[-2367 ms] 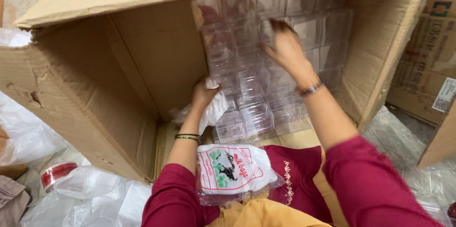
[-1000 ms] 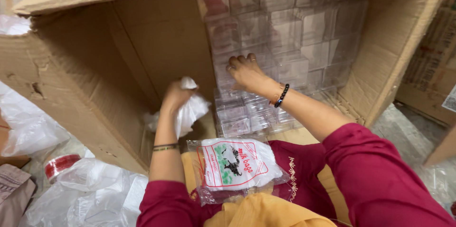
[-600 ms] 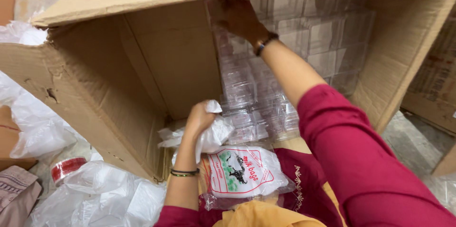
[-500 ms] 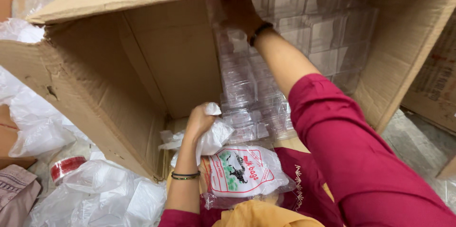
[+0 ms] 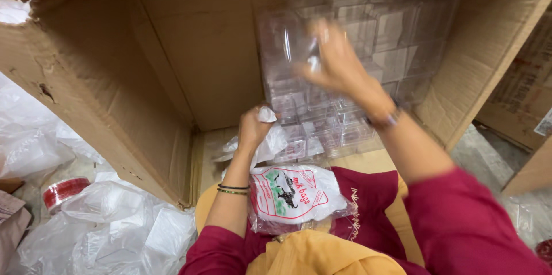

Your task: The person sits on the floor inside a large cardboard box and wraps small clear plastic boxes with white plastic sheets, tucking the sheet around each box and placing the wrapped box onto a stack inside the carton. They repeat this wrapping and stacking cycle throughout the episode.

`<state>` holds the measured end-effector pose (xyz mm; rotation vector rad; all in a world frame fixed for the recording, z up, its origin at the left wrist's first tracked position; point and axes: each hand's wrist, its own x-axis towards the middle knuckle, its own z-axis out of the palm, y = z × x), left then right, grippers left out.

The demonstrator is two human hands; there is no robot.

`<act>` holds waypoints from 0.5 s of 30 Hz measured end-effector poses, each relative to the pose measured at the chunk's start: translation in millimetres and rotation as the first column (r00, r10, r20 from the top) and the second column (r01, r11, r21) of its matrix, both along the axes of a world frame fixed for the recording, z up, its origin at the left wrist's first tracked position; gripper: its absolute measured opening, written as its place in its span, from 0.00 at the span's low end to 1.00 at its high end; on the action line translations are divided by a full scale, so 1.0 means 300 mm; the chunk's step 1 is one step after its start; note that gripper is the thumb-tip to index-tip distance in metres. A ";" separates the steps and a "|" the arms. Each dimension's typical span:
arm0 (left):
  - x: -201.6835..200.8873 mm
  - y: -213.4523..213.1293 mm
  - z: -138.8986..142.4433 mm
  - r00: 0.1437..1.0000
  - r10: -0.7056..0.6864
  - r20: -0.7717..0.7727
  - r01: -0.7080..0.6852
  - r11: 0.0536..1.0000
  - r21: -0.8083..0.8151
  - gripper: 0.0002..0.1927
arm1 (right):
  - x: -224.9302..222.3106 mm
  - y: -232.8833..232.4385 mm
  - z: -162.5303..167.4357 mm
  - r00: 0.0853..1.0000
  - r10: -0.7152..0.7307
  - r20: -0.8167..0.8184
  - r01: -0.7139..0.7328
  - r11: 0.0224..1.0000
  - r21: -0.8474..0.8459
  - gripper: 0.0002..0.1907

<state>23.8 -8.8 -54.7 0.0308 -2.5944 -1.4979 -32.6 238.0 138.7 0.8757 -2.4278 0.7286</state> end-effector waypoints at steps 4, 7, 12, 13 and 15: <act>-0.022 -0.056 -0.067 0.994 -0.113 -0.010 0.113 0.980 0.165 0.20 | 0.199 0.040 -0.138 0.931 0.225 0.288 -0.276 0.949 0.151 0.33; -0.024 -0.083 -0.094 0.987 -0.116 0.112 0.081 0.956 0.282 0.17 | 0.174 0.010 -0.186 0.975 0.217 0.051 -0.223 0.942 0.252 0.30; -0.009 -0.080 -0.077 0.988 -0.094 0.126 0.070 0.981 0.183 0.13 | -0.214 -0.003 -0.028 0.978 0.134 -0.157 -0.104 0.977 0.188 0.30; -0.007 -0.074 -0.068 0.988 -0.083 0.127 0.058 0.980 0.191 0.13 | -0.293 -0.018 0.007 0.977 -0.068 -0.200 0.114 0.967 0.229 0.32; -0.007 -0.062 -0.049 0.990 -0.062 0.125 0.036 0.979 0.203 0.13 | -0.446 -0.045 0.094 0.978 -0.199 -0.065 0.209 0.911 0.355 0.46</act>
